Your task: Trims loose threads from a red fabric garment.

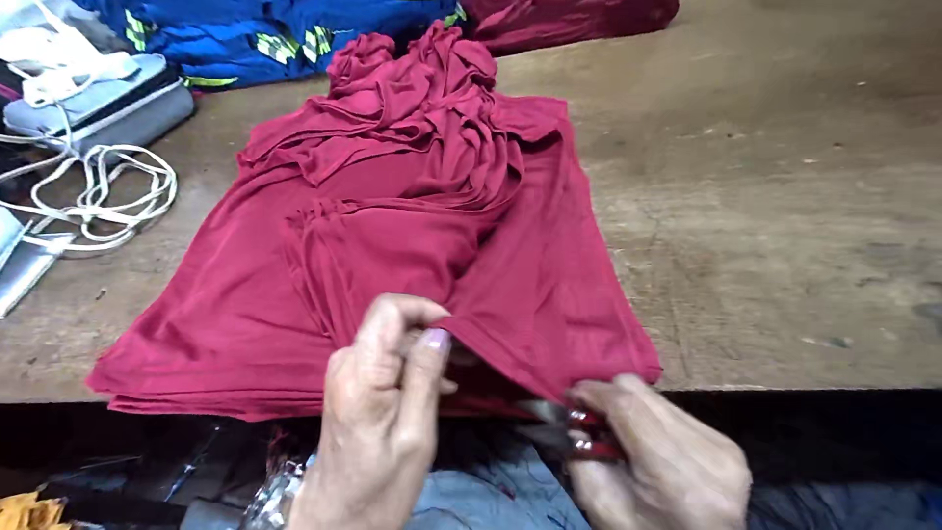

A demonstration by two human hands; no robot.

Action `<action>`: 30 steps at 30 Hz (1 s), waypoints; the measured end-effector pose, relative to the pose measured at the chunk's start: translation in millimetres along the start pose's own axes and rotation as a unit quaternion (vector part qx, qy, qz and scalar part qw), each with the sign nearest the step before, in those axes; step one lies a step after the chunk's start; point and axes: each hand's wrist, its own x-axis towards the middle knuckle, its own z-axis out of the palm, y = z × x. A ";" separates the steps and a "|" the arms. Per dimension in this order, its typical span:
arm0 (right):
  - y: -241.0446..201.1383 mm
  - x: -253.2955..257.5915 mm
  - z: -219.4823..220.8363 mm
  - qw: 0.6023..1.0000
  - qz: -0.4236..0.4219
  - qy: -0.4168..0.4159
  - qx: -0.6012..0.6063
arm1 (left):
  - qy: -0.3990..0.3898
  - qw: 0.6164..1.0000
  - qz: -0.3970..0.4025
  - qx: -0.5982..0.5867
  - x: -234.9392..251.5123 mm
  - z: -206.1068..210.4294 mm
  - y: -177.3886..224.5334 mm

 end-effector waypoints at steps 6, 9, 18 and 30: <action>-15.9 -10.5 12.6 0.999 -0.027 -0.042 0.015 | -0.022 0.999 -0.027 0.037 -9.6 -6.8 -19.1; -15.0 -7.1 6.8 0.996 -0.043 -0.081 0.018 | -0.008 0.998 -0.023 0.052 -8.4 -1.9 -21.8; -3.5 2.8 -13.8 0.952 0.044 -0.161 0.255 | 0.011 0.975 -0.147 -0.167 -13.8 1.7 -6.8; -14.8 33.2 2.5 0.965 -0.025 -0.071 0.251 | -0.008 0.976 -0.106 -0.188 -25.2 -2.3 -1.7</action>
